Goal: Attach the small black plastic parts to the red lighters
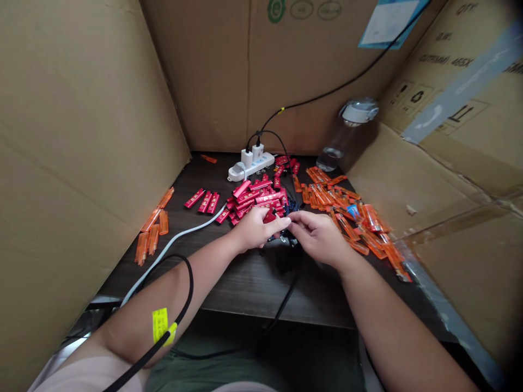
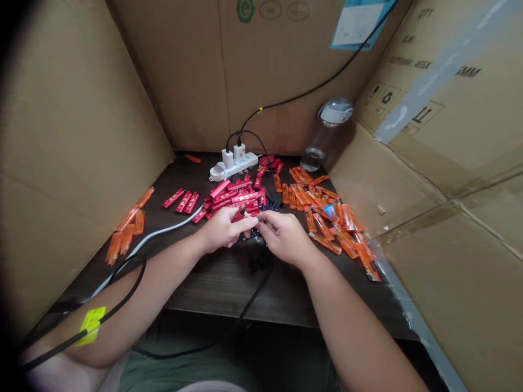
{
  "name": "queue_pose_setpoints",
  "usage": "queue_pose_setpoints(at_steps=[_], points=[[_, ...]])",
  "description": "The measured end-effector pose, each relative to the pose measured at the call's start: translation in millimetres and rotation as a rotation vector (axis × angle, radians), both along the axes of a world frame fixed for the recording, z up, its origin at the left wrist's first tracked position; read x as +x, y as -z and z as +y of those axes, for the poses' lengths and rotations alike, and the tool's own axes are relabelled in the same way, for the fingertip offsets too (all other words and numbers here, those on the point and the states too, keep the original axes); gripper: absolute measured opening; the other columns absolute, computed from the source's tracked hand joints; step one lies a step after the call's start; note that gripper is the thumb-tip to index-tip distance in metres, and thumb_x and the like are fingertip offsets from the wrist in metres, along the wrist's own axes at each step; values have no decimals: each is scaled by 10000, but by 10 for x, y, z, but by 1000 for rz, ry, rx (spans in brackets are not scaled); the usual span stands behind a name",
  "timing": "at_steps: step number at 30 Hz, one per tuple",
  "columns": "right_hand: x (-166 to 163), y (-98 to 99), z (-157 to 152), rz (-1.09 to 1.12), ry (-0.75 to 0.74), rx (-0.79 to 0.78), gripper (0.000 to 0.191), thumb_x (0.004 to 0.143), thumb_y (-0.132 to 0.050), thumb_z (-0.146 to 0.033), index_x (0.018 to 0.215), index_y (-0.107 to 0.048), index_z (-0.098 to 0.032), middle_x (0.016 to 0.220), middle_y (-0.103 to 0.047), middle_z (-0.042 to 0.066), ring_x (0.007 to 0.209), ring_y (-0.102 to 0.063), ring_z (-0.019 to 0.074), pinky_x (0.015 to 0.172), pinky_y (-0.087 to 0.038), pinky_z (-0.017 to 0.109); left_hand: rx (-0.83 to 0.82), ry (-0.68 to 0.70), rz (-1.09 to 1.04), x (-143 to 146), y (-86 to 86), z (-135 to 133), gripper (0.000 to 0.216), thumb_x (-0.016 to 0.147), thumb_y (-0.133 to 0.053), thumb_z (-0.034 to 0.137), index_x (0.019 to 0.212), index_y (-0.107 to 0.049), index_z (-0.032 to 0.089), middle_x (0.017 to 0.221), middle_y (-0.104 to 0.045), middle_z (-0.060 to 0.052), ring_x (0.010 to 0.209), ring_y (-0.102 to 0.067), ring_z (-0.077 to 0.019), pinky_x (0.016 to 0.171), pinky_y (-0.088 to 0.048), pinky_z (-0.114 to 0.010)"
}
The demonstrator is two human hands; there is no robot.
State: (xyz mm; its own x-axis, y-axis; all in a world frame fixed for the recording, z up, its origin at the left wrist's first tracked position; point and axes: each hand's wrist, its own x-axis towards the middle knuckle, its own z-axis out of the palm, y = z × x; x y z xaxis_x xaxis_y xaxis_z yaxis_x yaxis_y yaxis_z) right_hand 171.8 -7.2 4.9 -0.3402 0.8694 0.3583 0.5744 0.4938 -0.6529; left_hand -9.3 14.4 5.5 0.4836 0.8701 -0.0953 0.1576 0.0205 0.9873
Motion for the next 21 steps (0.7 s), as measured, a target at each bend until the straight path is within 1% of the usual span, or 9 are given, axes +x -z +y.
queue_pose_setpoints(at_steps=[3,6,7,9,11,13,16,19,21], points=[[-18,26,-11,-94,-45,118,177,904,-507,-213,953,-674,-181,710,-684,20,581,-591,120,598,-450,235,-40,9,-25,-1,-3,-7,269,756,-635,376,719,-562,120,613,-602,-6,323,-407,-35,312,-273,-173],[-26,26,-18,-121,-34,203,177,897,-514,-199,999,-658,-185,753,-685,33,620,-606,131,615,-456,244,-80,-26,-141,0,-7,-9,243,721,-668,344,717,-575,120,568,-572,18,327,-392,-34,321,-272,-173],[-29,24,-20,-98,-9,227,176,891,-526,-206,1014,-651,-180,704,-656,20,586,-580,124,594,-447,242,-90,-51,-182,2,-10,-9,242,707,-682,339,714,-580,120,554,-557,27,330,-386,-32,326,-272,-174],[-39,15,-26,6,84,248,195,873,-560,-228,1044,-630,-164,574,-527,-33,492,-476,101,536,-415,234,-101,-108,-253,6,-15,-7,252,689,-706,341,718,-593,118,541,-537,36,336,-377,-31,331,-272,-177],[-54,2,-31,164,193,211,240,849,-598,-257,1063,-610,-151,536,-407,-71,455,-384,85,493,-382,225,-103,-146,-304,8,-19,-6,269,681,-725,354,735,-610,116,539,-529,38,342,-378,-32,333,-265,-179],[-74,-16,-34,312,244,110,253,823,-632,-295,1028,-614,-148,552,-399,-69,465,-375,80,473,-369,220,-104,-155,-337,7,-15,-6,282,679,-738,365,757,-628,118,532,-520,42,349,-383,-34,338,-261,-179],[-102,-50,-38,449,183,-41,213,795,-659,-340,893,-647,-151,590,-503,-30,514,-455,94,491,-403,227,-103,-135,-375,2,8,-3,282,683,-748,366,784,-655,120,522,-507,47,358,-387,-35,352,-274,-182],[-123,-84,-50,506,91,-87,193,793,-658,-347,817,-661,-156,680,-602,17,591,-538,119,547,-458,244,-80,-102,-394,2,35,-3,268,700,-742,362,788,-669,119,522,-503,46,365,-389,-37,363,-289,-189],[-131,-98,-61,524,56,-107,194,797,-656,-351,829,-664,-160,698,-613,22,580,-540,115,523,-457,238,-69,-78,-395,3,45,-7,261,710,-736,360,788,-674,119,525,-502,44,373,-388,-38,369,-290,-192]])
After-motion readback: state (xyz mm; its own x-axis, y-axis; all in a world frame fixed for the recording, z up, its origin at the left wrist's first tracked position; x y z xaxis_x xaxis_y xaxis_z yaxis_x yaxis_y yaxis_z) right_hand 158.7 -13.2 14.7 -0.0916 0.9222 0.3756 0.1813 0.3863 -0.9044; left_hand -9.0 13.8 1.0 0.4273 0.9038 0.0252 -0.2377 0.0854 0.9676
